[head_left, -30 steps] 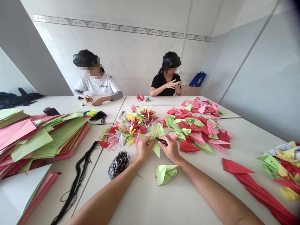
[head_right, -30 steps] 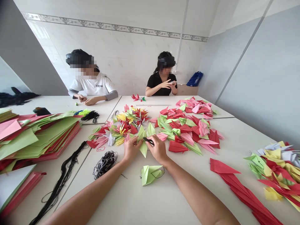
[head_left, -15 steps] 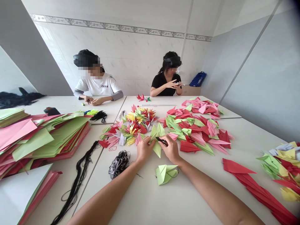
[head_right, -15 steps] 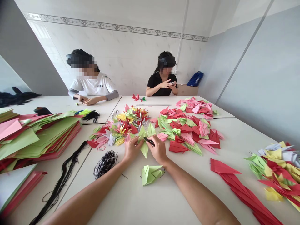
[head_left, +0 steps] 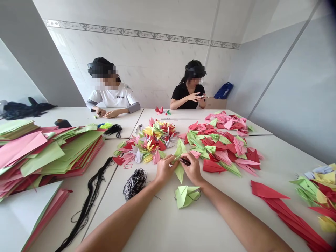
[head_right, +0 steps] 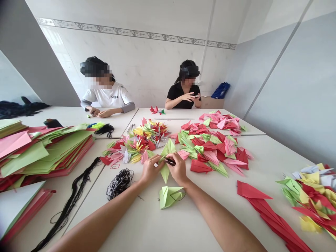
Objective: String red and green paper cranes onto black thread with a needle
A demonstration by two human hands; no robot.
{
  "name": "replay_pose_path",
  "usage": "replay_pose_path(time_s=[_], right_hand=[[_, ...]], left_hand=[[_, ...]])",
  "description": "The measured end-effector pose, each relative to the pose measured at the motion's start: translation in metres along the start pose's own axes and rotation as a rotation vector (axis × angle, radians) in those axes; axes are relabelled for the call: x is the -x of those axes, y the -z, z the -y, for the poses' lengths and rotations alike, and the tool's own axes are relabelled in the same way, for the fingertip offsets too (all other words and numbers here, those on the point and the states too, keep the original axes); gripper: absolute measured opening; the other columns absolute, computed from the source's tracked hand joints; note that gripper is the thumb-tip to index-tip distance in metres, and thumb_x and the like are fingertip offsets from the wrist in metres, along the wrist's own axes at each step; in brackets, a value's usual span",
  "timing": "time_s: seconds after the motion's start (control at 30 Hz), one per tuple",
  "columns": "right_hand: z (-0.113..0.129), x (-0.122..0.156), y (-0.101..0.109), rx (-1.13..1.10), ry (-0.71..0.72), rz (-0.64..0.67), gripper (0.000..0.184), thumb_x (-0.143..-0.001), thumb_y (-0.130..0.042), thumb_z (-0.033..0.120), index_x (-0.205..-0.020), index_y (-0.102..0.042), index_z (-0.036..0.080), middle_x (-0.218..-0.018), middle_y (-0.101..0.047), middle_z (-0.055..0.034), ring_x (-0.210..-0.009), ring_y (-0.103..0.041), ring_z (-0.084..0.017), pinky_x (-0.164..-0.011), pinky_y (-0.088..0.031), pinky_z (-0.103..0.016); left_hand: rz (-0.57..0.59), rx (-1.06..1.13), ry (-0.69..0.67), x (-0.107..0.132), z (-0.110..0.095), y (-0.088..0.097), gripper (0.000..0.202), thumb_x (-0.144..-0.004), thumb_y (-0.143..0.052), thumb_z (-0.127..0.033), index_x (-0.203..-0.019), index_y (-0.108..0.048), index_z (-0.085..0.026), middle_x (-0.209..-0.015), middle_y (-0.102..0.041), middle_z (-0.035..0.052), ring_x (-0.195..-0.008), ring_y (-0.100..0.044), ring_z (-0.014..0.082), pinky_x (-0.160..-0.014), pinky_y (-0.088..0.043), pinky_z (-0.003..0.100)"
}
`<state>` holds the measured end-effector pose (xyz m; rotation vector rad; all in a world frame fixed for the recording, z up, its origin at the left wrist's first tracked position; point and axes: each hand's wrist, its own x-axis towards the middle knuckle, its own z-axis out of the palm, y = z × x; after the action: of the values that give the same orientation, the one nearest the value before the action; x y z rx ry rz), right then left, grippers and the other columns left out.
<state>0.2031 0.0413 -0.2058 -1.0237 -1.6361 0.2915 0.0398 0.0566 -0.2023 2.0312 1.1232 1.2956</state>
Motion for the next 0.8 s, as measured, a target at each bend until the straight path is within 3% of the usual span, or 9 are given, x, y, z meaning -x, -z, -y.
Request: replay_pose_path(time_s=[0.17, 0.33, 0.5, 0.67, 0.8], right_hand=[[0.009, -0.003, 0.001, -0.087, -0.018, -0.035, 0.015, -0.095, -0.060, 0.036, -0.088, -0.059, 0.022, -0.083, -0.063, -0.0029, -0.074, -0.063, -0.018, -0.067, -0.054, -0.030], [0.026, -0.018, 0.010, -0.243, -0.112, -0.164, 0.020, -0.107, -0.037, 0.042, -0.097, -0.042, 0.025, -0.090, -0.067, -0.0023, -0.048, -0.055, -0.010, -0.044, -0.045, -0.024], [0.044, -0.053, 0.045, -0.341, -0.144, -0.310, 0.021, -0.107, -0.036, 0.046, -0.098, -0.034, 0.027, -0.082, -0.066, -0.0030, -0.052, -0.064, -0.015, -0.039, -0.046, -0.026], [0.064, -0.077, 0.087, -0.439, -0.040, -0.479, 0.020, -0.102, -0.050, 0.042, -0.097, -0.040, 0.026, -0.078, -0.065, -0.0005, -0.052, -0.066, -0.015, -0.039, -0.048, -0.025], [0.082, -0.084, 0.113, -0.445, 0.000, -0.532, 0.015, -0.101, -0.053, 0.038, -0.098, -0.045, 0.025, -0.079, -0.066, -0.0010, -0.053, -0.066, -0.015, -0.041, -0.049, -0.025]], left_hand=[[0.005, 0.072, 0.033, -0.002, -0.002, 0.000, 0.029, -0.089, -0.062, -0.037, -0.066, -0.062, -0.019, -0.069, -0.056, 0.0009, -0.064, -0.049, 0.0144, -0.061, -0.033, 0.025], [0.012, 0.204, 0.167, -0.006, 0.004, 0.001, 0.049, -0.089, -0.060, -0.057, -0.060, -0.053, -0.018, -0.055, -0.043, -0.0023, -0.054, -0.038, 0.0122, -0.052, -0.025, 0.025], [0.030, 0.348, 0.286, -0.009, 0.006, 0.005, 0.055, -0.089, -0.054, -0.067, -0.066, -0.059, -0.017, -0.059, -0.051, -0.0002, -0.054, -0.043, 0.0122, -0.051, -0.029, 0.025], [0.030, 0.426, 0.327, -0.009, 0.005, 0.007, 0.053, -0.086, -0.057, -0.065, -0.066, -0.060, -0.016, -0.062, -0.056, 0.0009, -0.057, -0.047, 0.0132, -0.054, -0.034, 0.025], [0.052, 0.458, 0.330, -0.008, 0.004, 0.007, 0.051, -0.087, -0.057, -0.063, -0.067, -0.060, -0.016, -0.065, -0.057, 0.0015, -0.059, -0.048, 0.0139, -0.055, -0.035, 0.025]])
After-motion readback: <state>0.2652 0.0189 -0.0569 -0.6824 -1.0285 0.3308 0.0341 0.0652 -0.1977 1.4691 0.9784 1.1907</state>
